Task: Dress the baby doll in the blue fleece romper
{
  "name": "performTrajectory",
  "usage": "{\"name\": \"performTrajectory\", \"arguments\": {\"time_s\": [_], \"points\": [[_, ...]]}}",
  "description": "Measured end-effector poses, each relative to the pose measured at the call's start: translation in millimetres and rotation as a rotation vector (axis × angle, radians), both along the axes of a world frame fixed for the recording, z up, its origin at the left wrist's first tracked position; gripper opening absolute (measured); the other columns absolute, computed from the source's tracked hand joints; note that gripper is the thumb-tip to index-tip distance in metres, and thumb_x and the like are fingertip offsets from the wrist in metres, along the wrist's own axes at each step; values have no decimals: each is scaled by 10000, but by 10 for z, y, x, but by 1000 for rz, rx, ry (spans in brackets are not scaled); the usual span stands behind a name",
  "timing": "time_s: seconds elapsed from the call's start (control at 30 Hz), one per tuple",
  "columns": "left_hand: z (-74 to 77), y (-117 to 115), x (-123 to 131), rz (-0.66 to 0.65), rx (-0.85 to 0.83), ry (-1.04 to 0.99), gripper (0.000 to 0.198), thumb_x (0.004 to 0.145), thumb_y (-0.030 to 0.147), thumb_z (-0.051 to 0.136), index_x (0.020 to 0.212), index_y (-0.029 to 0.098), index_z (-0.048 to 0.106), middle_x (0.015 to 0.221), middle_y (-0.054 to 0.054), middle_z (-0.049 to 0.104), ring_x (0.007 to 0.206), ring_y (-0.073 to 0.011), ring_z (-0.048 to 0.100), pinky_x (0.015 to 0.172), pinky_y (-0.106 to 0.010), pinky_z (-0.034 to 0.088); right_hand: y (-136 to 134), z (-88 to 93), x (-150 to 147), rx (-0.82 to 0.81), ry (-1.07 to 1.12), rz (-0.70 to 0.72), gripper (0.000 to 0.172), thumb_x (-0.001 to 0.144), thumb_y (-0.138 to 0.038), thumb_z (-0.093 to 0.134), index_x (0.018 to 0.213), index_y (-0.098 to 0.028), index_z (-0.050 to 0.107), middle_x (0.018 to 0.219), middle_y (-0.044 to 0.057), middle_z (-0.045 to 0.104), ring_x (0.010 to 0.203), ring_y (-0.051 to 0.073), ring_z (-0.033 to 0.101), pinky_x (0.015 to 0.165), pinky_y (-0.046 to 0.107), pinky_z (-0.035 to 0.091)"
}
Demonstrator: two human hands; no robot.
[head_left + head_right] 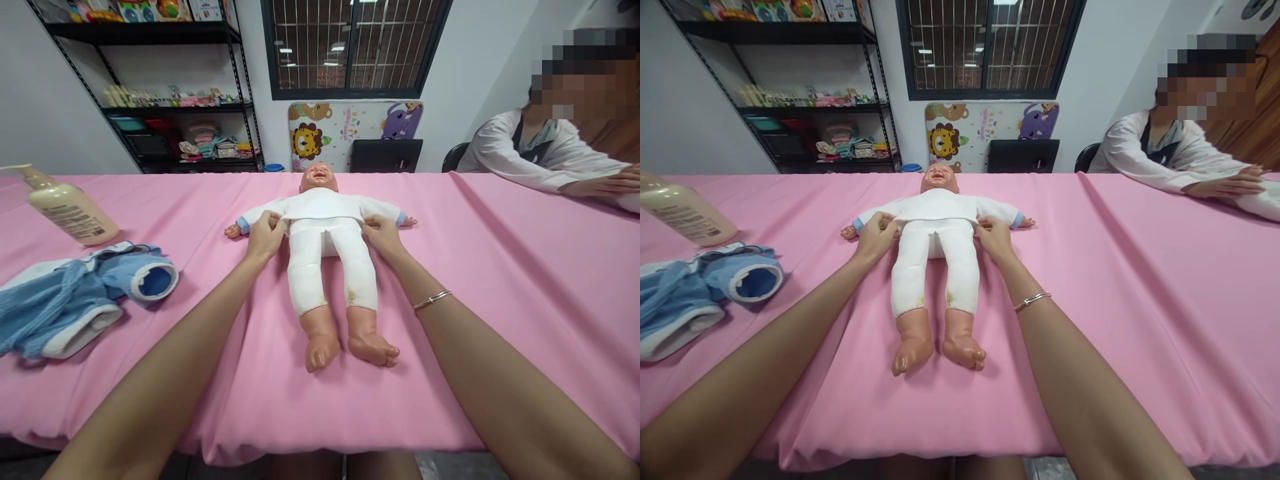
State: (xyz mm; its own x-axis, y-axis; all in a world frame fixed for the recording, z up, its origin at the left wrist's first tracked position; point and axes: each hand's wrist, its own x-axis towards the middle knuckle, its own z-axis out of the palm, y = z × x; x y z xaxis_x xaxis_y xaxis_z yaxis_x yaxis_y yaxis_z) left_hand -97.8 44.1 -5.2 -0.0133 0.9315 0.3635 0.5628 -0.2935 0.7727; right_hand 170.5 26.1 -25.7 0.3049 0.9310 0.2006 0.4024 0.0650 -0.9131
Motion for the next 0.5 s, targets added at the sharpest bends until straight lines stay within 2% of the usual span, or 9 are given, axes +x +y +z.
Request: {"name": "performTrajectory", "arguments": {"time_s": [0.07,0.1,0.17,0.23,0.3,0.4,0.5], "points": [[33,-57,69,-75,-44,-98,359,865,431,536,1123,181,526,917,-49,668,854,-216,651,836,-347,495,-75,107,-68,-46,147,48,460,882,-315,523,1309,-144,535,1168,114,645,912,207,659,839,366,552],[44,-85,106,-117,-75,-102,462,845,463,579,1201,179,498,1023,-73,663,945,-228,643,882,-357,495,-116,154,-108,-58,177,110,513,896,-377,530,1362,-165,495,1256,116,610,997,217,650,891,386,546],[41,-124,168,-185,-119,-92,560,789,400,671,1265,179,475,1214,-106,612,1120,-239,588,978,-361,468,-188,216,-187,-43,115,248,553,867,-431,605,1349,-173,524,1359,105,554,1190,235,577,1047,405,475],[-3,-125,204,-199,-134,-122,501,771,285,681,1224,172,501,1295,-112,574,1187,-224,551,1020,-341,450,-222,221,-250,-7,22,281,580,812,-385,689,1322,-144,555,1399,108,526,1292,239,505,1132,392,406],[-73,-87,221,-165,-121,-155,391,785,235,658,1149,169,529,1291,-105,580,1180,-209,553,1009,-325,462,-202,174,-286,-2,-1,233,615,804,-343,697,1356,-129,531,1408,115,518,1277,244,521,1124,397,421],[-153,0,223,-117,-43,-143,346,804,227,657,1121,174,531,1281,-89,589,1161,-201,555,990,-321,476,-90,50,-300,5,-3,222,617,838,-319,651,1398,-115,494,1437,115,493,1271,245,532,1112,395,437],[-112,22,181,-112,38,-20,283,846,207,608,1117,163,538,1239,-88,616,1111,-198,583,992,-332,476,13,-69,-296,57,-67,199,604,885,-334,571,1424,-87,458,1473,134,449,1357,249,453,1173,405,352]]}}
